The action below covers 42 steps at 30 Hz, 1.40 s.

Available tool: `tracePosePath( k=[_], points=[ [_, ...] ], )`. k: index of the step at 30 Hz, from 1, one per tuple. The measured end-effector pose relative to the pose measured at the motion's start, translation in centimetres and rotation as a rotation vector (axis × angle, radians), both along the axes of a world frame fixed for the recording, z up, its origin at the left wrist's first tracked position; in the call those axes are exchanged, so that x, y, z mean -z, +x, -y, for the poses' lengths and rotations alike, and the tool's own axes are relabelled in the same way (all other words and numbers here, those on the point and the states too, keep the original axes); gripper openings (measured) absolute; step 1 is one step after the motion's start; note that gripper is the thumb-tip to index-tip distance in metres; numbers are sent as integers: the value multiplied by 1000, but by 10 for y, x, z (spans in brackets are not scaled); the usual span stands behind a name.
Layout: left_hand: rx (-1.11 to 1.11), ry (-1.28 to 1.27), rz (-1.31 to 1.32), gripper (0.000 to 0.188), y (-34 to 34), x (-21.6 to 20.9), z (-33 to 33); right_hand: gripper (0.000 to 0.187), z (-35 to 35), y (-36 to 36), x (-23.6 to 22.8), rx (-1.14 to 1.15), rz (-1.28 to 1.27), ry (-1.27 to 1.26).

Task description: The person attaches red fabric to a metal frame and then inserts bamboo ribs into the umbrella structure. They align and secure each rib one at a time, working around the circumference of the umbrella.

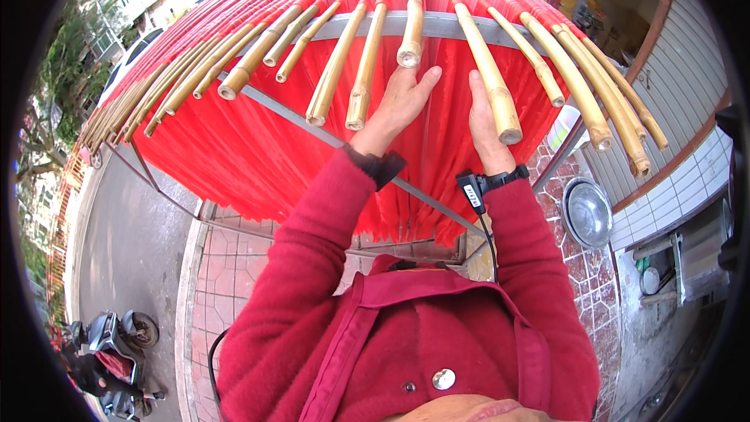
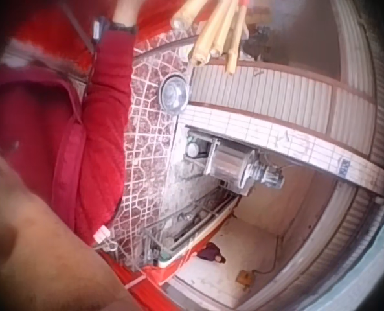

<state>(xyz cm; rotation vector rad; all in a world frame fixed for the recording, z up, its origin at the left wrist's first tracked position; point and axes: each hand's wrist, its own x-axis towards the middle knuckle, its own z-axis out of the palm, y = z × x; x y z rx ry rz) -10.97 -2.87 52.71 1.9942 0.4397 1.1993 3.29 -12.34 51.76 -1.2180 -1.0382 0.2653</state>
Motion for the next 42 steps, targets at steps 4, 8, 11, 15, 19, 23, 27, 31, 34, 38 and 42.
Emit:
tracePosePath(
  k=[4,8,11,15,19,23,27,31,34,38,42],
  points=[
    [83,-73,52,71,4,-2,-3,44,5,-25,-6,-314,-52,333],
    [283,-281,253,52,19,1,-29,43,-9,-51,-9,-323,16,358],
    [341,-322,345,30,33,8,-53,56,-31,-53,-16,-303,97,305],
    [368,-307,403,36,44,15,-77,58,-74,-47,-18,-335,13,305],
    [174,-320,340,52,33,18,-79,64,-110,-29,-11,-393,-282,165],
    [104,-135,197,59,12,11,-70,67,-109,-5,-3,-273,-170,145],
    [5,12,81,61,12,-1,-64,64,-104,7,-6,-113,148,82],
    [-191,1,28,67,23,3,-57,59,-102,6,-6,-33,196,73],
    [-196,68,8,66,23,6,-61,59,-101,7,-5,13,199,32],
    [-256,117,-138,66,16,5,-66,59,-100,10,-3,63,235,-15],
    [-223,256,-190,61,3,5,-63,61,-101,6,-1,76,337,68]
  ],
)
